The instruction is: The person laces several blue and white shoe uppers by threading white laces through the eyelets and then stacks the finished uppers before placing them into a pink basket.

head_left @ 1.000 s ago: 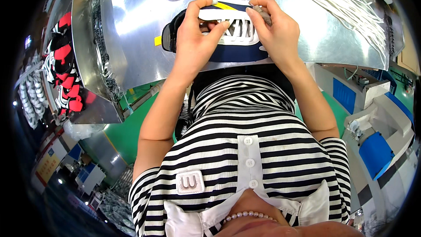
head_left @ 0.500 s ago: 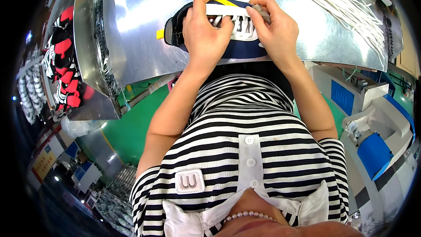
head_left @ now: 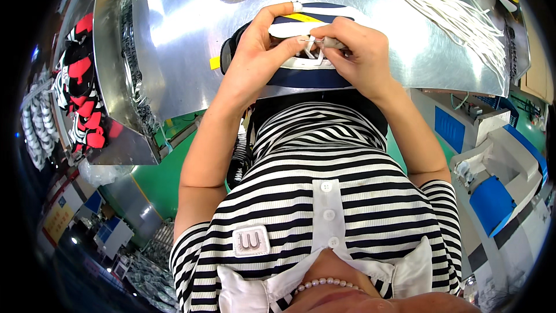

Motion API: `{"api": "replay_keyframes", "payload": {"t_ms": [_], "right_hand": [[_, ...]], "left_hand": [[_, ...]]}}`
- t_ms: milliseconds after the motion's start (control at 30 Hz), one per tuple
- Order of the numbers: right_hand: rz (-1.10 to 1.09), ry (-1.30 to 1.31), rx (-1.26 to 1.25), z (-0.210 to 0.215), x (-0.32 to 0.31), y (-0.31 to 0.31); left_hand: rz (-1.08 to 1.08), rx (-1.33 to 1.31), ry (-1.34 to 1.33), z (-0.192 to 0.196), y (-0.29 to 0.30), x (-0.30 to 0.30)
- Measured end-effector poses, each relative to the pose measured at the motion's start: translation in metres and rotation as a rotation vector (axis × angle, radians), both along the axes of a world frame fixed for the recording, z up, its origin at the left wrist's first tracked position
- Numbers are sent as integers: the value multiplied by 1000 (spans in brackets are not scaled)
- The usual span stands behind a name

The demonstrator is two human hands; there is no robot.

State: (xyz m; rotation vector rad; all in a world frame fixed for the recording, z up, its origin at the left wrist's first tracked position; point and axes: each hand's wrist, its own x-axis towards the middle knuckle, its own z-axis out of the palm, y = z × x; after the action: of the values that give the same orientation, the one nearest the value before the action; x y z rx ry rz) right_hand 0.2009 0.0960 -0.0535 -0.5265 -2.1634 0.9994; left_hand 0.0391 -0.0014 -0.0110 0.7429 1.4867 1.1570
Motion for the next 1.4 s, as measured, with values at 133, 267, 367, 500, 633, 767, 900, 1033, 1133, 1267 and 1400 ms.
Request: {"api": "replay_keyframes", "payload": {"t_ms": [133, 267, 367, 500, 633, 767, 900, 1033, 1133, 1267, 1400], "right_hand": [[82, 63, -110, 26, 9, -16], [313, 195, -45, 32, 13, -48], [43, -44, -242, 6, 10, -33], [7, -1, -525, 16, 33, -45], [-181, -56, -769, 2, 35, -35], [-127, -214, -686, -1, 10, -41], [-146, -18, -816, 3, 7, -41], [-130, 72, -718, 9, 1, -30], [-140, 132, -669, -2, -6, -31], [-135, 127, -676, -1, -8, -31], [-94, 49, -658, 9, 9, -42]], "left_hand": [[45, 84, 150, -10, 6, -1], [97, 74, 209, -18, 17, -3], [35, 63, 398, -5, 14, 1], [-94, 233, 812, 1, -23, 0], [-136, 248, 1054, 11, -45, 8], [-167, 294, 1053, -2, -37, 10], [-175, 86, 902, 9, -37, 7], [-257, 78, 791, 15, -33, 5], [-229, 113, 823, 9, -32, 7], [-162, 121, 926, 2, -31, 11], [-76, 324, 1000, -10, -32, 11]]}}
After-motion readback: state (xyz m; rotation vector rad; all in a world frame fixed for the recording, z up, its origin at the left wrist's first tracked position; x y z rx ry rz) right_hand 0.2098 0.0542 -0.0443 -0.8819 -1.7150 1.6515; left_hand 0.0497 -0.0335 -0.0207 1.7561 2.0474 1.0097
